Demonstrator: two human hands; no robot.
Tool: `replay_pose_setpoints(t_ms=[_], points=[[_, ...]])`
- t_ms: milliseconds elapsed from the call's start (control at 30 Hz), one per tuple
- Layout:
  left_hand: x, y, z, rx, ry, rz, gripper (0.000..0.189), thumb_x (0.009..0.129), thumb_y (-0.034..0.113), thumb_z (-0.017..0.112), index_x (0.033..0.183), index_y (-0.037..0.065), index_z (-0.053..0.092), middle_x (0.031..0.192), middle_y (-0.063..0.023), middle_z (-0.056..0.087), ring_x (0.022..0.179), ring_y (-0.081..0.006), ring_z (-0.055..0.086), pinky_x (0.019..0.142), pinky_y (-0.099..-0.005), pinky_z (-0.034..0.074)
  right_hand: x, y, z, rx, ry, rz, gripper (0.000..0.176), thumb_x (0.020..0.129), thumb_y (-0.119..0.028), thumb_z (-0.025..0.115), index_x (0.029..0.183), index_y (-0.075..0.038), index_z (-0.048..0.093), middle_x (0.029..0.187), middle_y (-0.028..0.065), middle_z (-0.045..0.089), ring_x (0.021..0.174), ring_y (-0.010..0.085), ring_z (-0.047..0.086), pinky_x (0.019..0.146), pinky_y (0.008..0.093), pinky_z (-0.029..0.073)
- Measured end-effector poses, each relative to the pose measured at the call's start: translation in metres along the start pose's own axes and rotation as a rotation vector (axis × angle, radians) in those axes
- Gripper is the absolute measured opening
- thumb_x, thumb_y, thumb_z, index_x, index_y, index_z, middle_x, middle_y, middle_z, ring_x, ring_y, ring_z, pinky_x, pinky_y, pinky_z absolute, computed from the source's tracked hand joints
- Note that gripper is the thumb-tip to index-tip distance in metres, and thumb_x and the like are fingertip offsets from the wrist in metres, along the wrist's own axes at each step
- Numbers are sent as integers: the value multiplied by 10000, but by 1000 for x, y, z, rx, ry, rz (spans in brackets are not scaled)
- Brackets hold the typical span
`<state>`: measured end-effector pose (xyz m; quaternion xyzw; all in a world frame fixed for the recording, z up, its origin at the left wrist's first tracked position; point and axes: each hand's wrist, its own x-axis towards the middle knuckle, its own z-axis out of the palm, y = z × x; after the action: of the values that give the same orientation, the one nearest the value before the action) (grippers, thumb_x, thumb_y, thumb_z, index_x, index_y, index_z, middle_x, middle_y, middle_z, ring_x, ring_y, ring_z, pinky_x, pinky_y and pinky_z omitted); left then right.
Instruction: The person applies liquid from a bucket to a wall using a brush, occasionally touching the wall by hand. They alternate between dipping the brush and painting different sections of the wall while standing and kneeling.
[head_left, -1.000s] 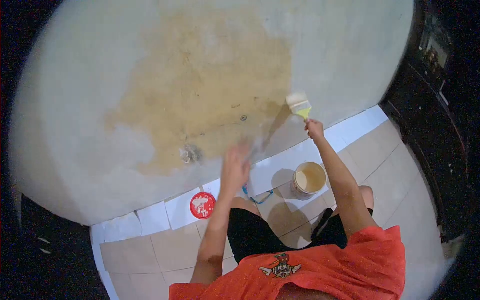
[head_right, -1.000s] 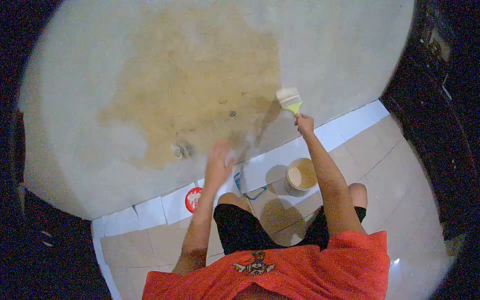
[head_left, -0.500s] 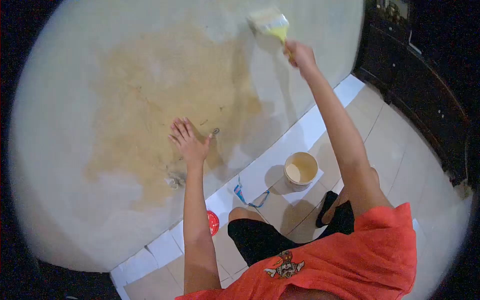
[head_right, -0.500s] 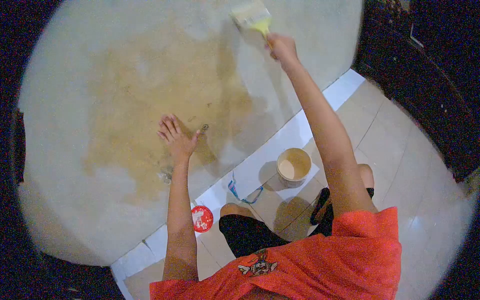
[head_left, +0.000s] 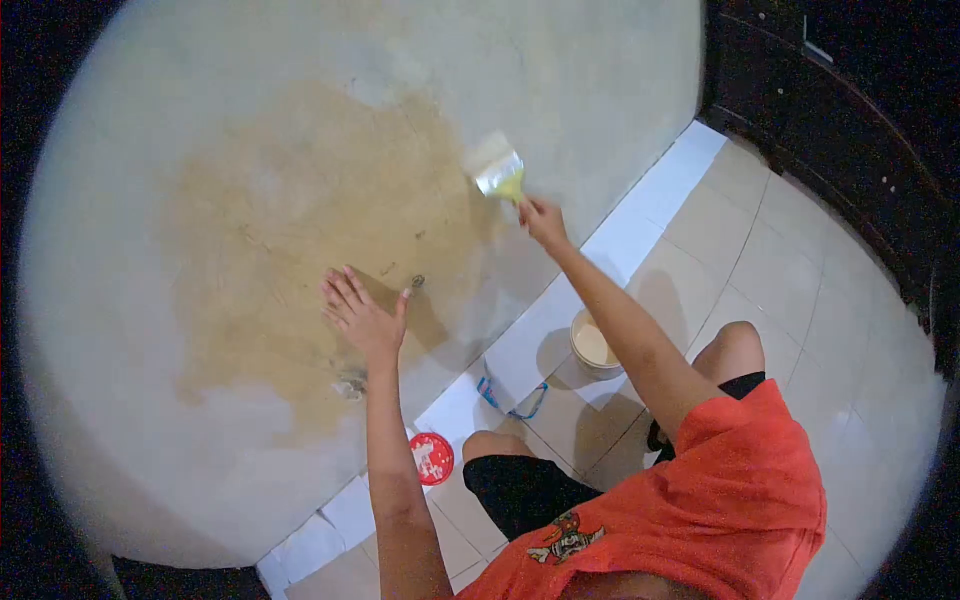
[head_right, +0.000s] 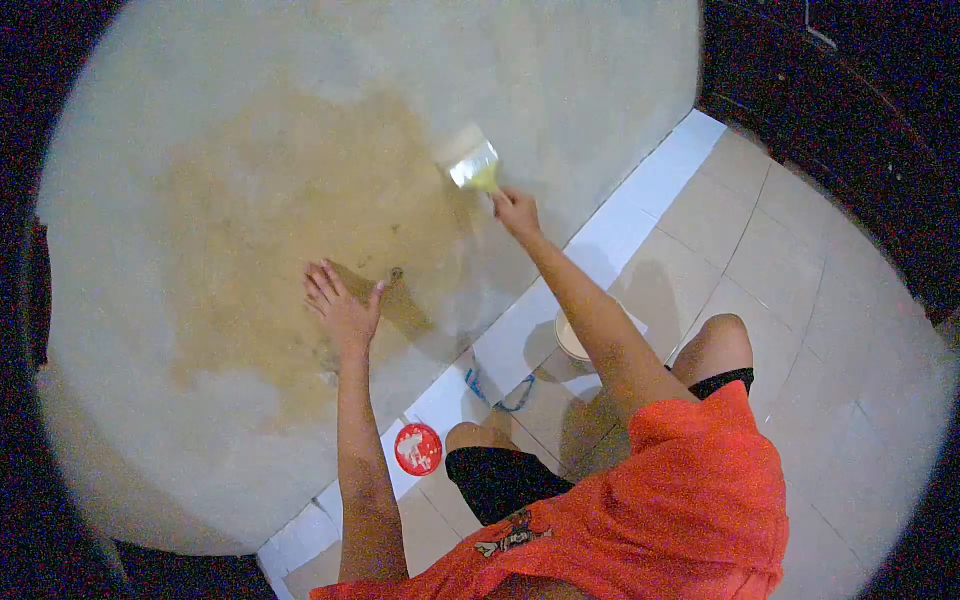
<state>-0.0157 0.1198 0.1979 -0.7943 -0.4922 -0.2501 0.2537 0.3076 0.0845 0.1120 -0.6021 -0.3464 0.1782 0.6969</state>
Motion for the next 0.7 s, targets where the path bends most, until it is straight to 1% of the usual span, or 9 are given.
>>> replay_pose_setpoints(t_ms=[133,200,233,333,467,500,533,567,700], points=[[3,9,-1,-9,-26,-46,1012,727,665,477,1393,12,85,1452,-204,16,1341,-364,12,1030,-572,80,-52,95,-26,-339,28,124,323,799,-328,549,859,-30,658,732,154,641,713,256,630,644,365,470],[3,9,-2,-14,-28,-48,1027,719,656,504,1390,4,80,1451,-209,3,1339,-372,11,1023,-588,83,-72,105,-46,-430,-61,356,410,767,-384,544,866,1,645,819,221,630,838,342,614,740,418,466],[2,10,-3,36,-60,-51,1023,725,673,470,1392,6,74,1450,-212,12,1339,-374,15,1032,-568,73,-70,121,-54,-418,-58,354,410,767,-384,544,866,1,645,819,221,630,838,342,614,740,418,466],[3,6,1,48,-46,-32,1023,723,674,469,1393,11,73,1450,-210,13,1340,-373,11,1035,-562,75,-54,157,-60,-757,19,327,362,753,-363,527,661,-39,661,607,95,626,562,201,602,590,350,484],[1,8,-7,55,-51,-18,1029,716,659,502,1394,15,70,1451,-207,4,1343,-362,6,1034,-567,91,5,73,-64,-458,-70,349,357,755,-347,535,636,-24,633,568,102,606,491,211,582,521,349,475],[1,9,-9,55,-60,-13,1029,716,659,502,1394,15,70,1451,-207,4,1343,-362,6,1034,-567,91,24,57,-66,-700,-165,-88,320,762,-325,551,635,-41,623,539,84,587,471,190,566,494,330,459],[1,9,-11,62,-71,-20,1035,712,654,511,1394,17,63,1452,-206,4,1344,-358,7,1036,-564,96,58,52,-65,-818,-293,-111,284,760,-304,566,611,-68,620,517,74,567,446,178,544,446,321,434],[2,10,-11,68,-78,-28,1041,708,649,520,1395,18,57,1452,-205,3,1345,-354,8,1037,-560,101,52,-28,-60,-572,-196,321,253,774,-261,570,598,-82,608,504,58,539,418,163,496,401,310,394],[3,11,-11,66,-43,-24,1061,695,630,552,1394,17,42,1450,-210,-5,1341,-368,8,1049,-530,117,90,-121,-74,-285,-254,258,275,819,-218,575,586,-72,560,493,2,473,386,90,333,350,266,254]])
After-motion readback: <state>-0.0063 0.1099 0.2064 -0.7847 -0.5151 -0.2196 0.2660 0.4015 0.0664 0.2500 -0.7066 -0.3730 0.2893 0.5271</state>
